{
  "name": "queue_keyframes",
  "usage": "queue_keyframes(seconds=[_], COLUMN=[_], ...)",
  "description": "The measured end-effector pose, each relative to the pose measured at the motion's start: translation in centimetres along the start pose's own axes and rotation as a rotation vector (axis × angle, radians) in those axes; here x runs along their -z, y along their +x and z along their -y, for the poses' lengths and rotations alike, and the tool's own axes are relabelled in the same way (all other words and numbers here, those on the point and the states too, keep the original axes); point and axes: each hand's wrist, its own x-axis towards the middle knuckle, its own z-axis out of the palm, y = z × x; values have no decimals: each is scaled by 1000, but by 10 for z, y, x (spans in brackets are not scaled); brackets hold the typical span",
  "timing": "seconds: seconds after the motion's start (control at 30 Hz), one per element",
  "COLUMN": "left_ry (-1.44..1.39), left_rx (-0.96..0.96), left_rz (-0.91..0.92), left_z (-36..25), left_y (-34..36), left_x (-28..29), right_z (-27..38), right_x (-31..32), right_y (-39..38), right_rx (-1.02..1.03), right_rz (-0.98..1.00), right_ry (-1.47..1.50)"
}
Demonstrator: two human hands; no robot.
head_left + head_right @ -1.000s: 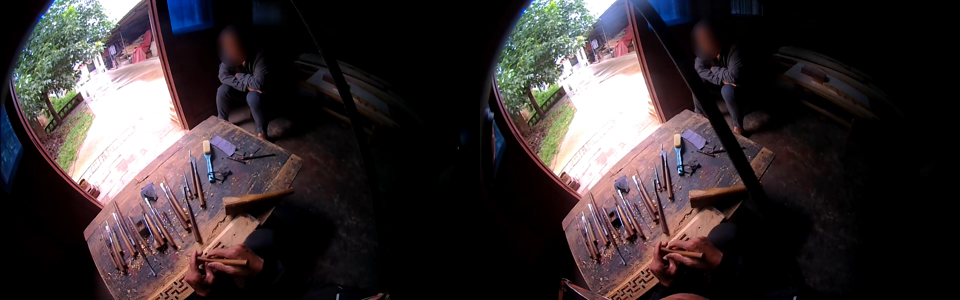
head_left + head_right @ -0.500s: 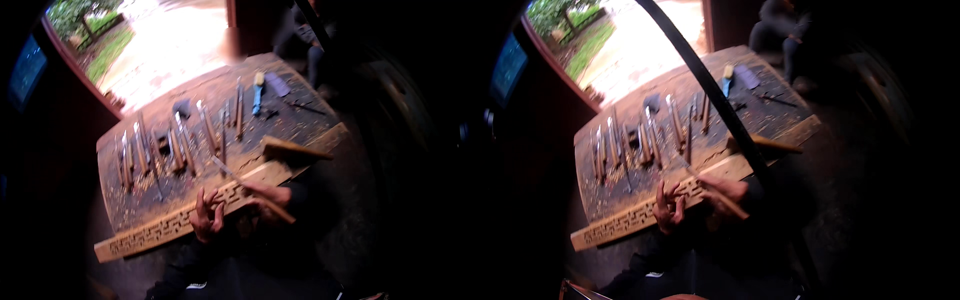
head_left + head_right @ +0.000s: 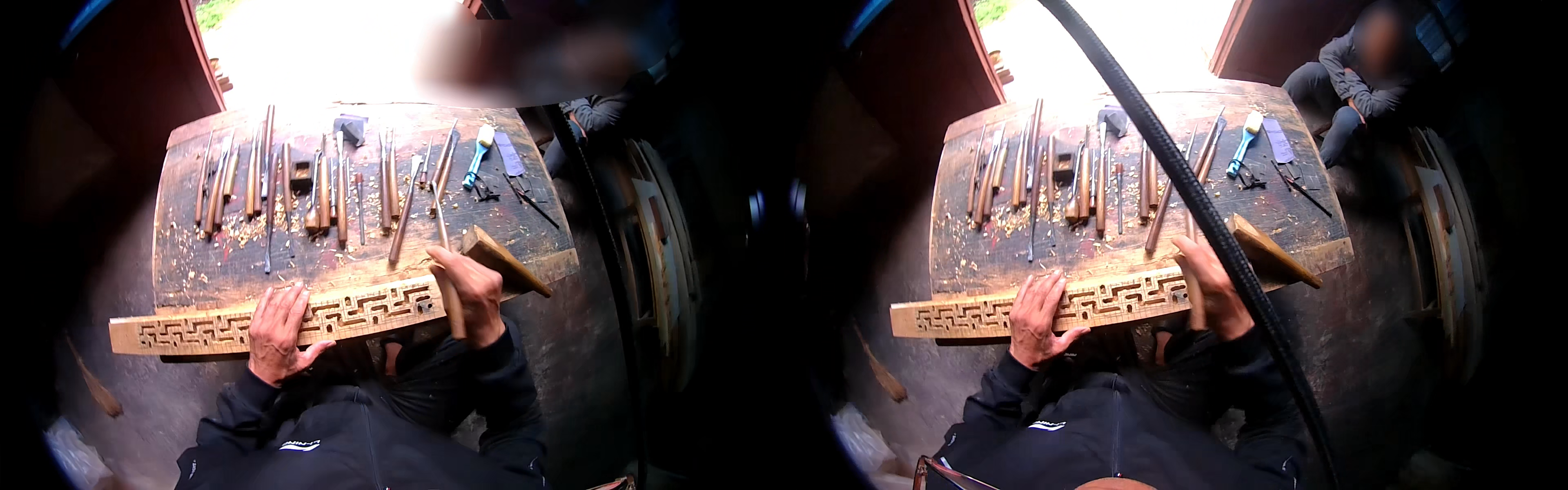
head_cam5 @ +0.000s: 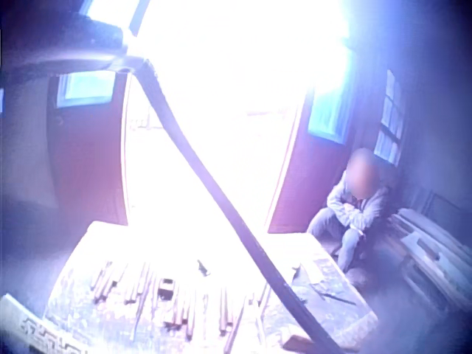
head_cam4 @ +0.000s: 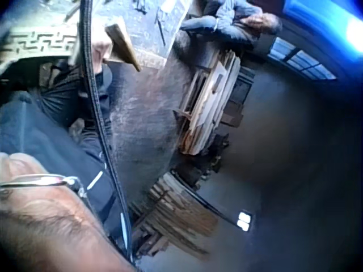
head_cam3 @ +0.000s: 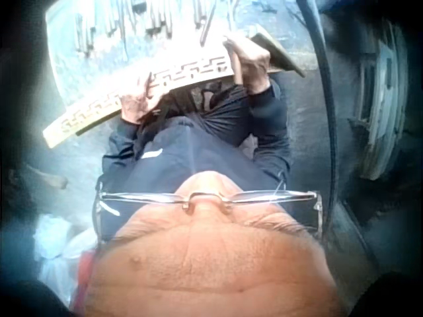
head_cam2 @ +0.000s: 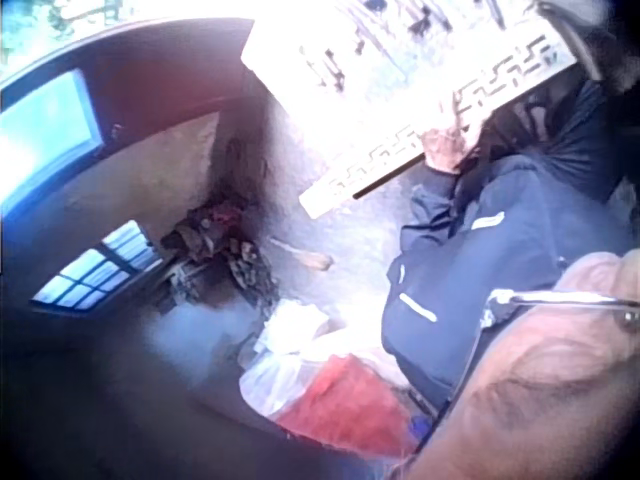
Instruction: The person carves a geometric pattern into a long piece of wood using various chisels and a wooden mallet.
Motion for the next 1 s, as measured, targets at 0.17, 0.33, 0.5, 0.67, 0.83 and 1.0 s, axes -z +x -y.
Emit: queue_keyframes(seconds=[0.17,0.33,0.5,0.67,0.83,1.0], left_ry=[-13,10,155,254,495,608], left_rx=[1,12,198,597,888,983], left_rz=[-14,-104,-256,-380,-346,-420], left_z=[3,17,79,157,234,299], left_y=[-1,-12,-52,-106,-156,-201], left_x=[4,-2,31,76,110,126], right_z=[-24,-86,-79,-85,-95,-91], right_x=[-57,-119,-129,-150,-150,-100], right_y=[51,52,70,75,65,72], right_rx=[350,436,358,330,340,91], right_rz=[277,398,454,458,351,168], right_ry=[-389,-769,-645,-638,-591,-379])
